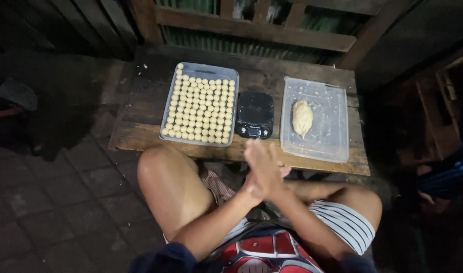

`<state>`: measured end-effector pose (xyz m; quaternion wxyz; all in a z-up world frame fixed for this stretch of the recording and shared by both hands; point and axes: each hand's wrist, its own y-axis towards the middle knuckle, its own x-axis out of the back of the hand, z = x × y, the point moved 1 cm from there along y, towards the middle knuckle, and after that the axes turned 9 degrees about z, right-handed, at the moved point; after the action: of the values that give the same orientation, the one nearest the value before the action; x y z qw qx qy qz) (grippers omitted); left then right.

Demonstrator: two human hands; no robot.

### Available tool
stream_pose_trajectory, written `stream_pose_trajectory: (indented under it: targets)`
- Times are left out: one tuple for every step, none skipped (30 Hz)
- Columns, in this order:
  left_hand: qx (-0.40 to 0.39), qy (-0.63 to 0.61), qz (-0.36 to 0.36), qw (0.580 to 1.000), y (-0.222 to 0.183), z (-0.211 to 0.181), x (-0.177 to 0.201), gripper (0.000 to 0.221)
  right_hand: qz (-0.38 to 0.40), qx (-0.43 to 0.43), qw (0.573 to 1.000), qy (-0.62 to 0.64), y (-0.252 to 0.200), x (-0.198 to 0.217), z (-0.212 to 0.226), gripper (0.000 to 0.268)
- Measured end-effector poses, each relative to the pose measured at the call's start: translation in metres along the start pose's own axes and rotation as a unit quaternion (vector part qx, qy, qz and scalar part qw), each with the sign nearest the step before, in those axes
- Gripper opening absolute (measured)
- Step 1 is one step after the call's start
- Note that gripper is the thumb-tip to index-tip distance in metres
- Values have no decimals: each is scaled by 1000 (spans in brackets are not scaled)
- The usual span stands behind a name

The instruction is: The person repeatedly pinches off small pieces of dough from a larger lump, weighs each piece on a digital scale, rolls it into a ball between their palms, and places it into a plastic tray. The process is repeated continuously throughout the clip.

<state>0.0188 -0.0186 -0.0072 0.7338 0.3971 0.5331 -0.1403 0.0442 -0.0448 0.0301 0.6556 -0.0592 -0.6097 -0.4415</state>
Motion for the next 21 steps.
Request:
stream_pose_trajectory:
  targets:
    - [129, 19, -54, 990, 11, -10, 4, 94, -2, -21, 1000, 14, 0, 0, -7, 98]
    - [255, 39, -107, 960, 21, -21, 7, 80, -5, -43, 999, 28, 0, 0, -14, 102]
    - [257, 39, -105, 960, 30, -26, 10, 80, -6, -43, 999, 28, -2, 3, -15, 102]
    - [437, 66, -180, 879, 35, -29, 15, 61, -14, -49, 998, 41, -4, 5, -17, 103]
    - [594, 89, -249, 760, 37, -33, 17, 46, -18, -53, 997, 55, -8, 10, -19, 104]
    - [591, 88, -251, 761, 37, -34, 24, 46, -16, -51, 997, 56, -14, 13, -16, 104]
    - [608, 132, -301, 722, 37, -36, 32, 33, -15, -63, 997, 47, -19, 16, -15, 101]
    - [622, 175, -349, 679, 37, -37, 40, 21, -14, -75, 996, 38, -23, 19, -13, 98]
    - [618, 173, -352, 681, 35, -37, 44, 21, -11, -71, 997, 39, -26, 22, -10, 98]
    - [626, 212, -348, 665, 33, -37, 49, 31, 19, -72, 997, 34, -29, 25, -7, 88]
    - [634, 251, -345, 645, 30, -39, 53, 41, 48, -74, 996, 30, -33, 27, -2, 83]
    - [631, 250, -349, 647, 41, -38, 39, 41, 52, -71, 996, 32, -35, 24, -2, 83]
    - [642, 254, -324, 647, 50, -40, 25, 32, 98, -77, 992, 34, -39, 20, -1, 85]
    - [653, 257, -300, 646, 60, -41, 11, 27, 144, -83, 986, 35, -43, 16, 1, 87]
    - [652, 257, -302, 647, 57, -42, 16, 27, 145, -81, 985, 37, -43, 15, 2, 87]
    - [666, 253, -273, 647, 53, -43, 21, 32, 129, -51, 990, 25, -42, 16, 2, 77]
    - [679, 248, -242, 647, 49, -43, 25, 51, 110, -20, 994, 12, -42, 17, 3, 67]
    - [678, 248, -242, 649, 40, -46, 48, 51, 111, -18, 994, 12, -42, 12, 3, 67]
    - [699, 257, -212, 633, 29, -49, 70, 59, 110, -14, 994, 5, -43, 9, 4, 65]
    - [719, 265, -181, 617, 19, -51, 93, 68, 109, -10, 994, -2, -43, 5, 5, 63]
    - [717, 265, -181, 619, 20, -54, 95, 68, 110, -8, 994, -3, -46, -1, 2, 63]
